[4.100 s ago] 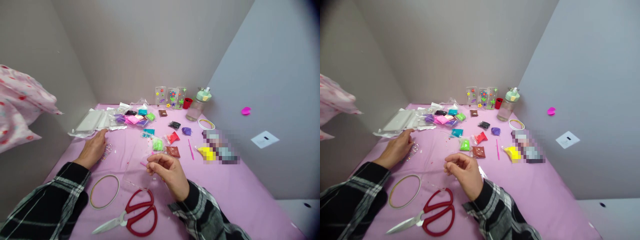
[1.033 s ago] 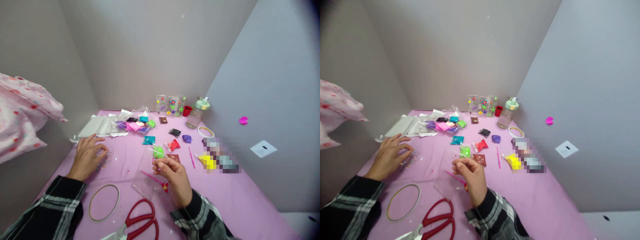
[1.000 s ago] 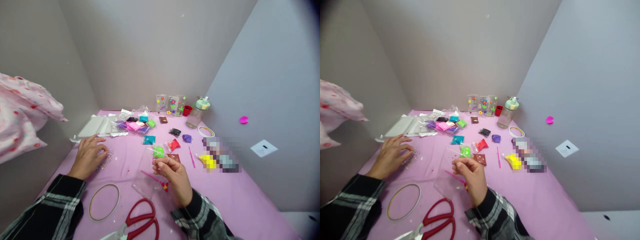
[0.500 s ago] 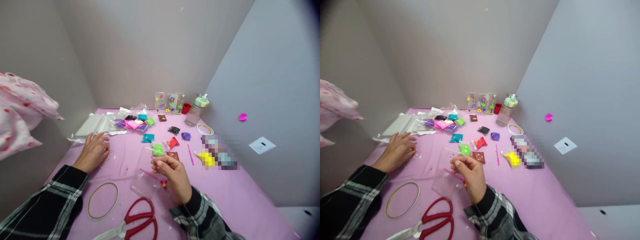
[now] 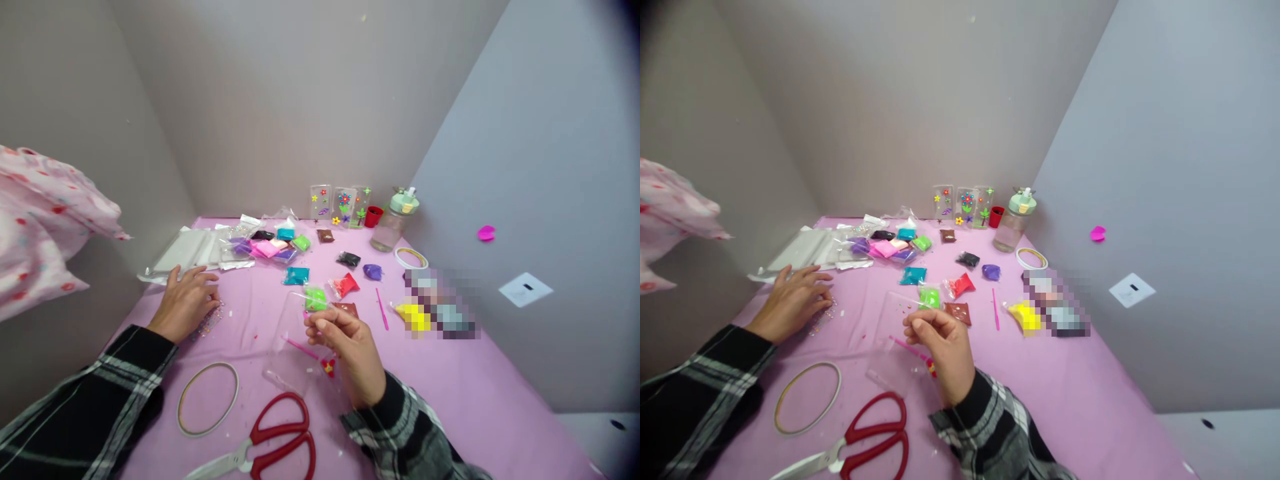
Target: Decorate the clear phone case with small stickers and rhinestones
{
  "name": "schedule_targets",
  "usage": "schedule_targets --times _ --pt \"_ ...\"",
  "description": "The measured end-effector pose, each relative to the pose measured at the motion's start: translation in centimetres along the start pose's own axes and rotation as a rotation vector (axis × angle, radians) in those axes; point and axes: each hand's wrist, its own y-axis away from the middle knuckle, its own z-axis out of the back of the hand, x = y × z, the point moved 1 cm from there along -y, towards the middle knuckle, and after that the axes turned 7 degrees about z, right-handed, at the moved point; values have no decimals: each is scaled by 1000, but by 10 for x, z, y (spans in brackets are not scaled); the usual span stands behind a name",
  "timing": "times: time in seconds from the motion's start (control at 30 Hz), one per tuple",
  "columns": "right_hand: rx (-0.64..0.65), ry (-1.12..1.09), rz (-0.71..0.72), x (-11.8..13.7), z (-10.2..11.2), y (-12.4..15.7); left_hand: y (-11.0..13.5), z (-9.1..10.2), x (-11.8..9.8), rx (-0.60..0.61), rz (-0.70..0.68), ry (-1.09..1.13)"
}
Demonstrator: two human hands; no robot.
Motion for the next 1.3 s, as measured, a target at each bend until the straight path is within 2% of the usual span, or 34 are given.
schedule_targets --times 0.2,0.9,1.07,1.3 --pt "2 1 14 1 1 -1 3 2 13 28 33 -26" --pt "2 -16 25 1 3 -2 0 -5 -11 35 -242 -257" --pt "-7 -20 31 3 3 -1 7 -6 -9 1 -193 -248" --pt "-15 -32 25 4 3 -1 16 -3 11 -27 -49 -178"
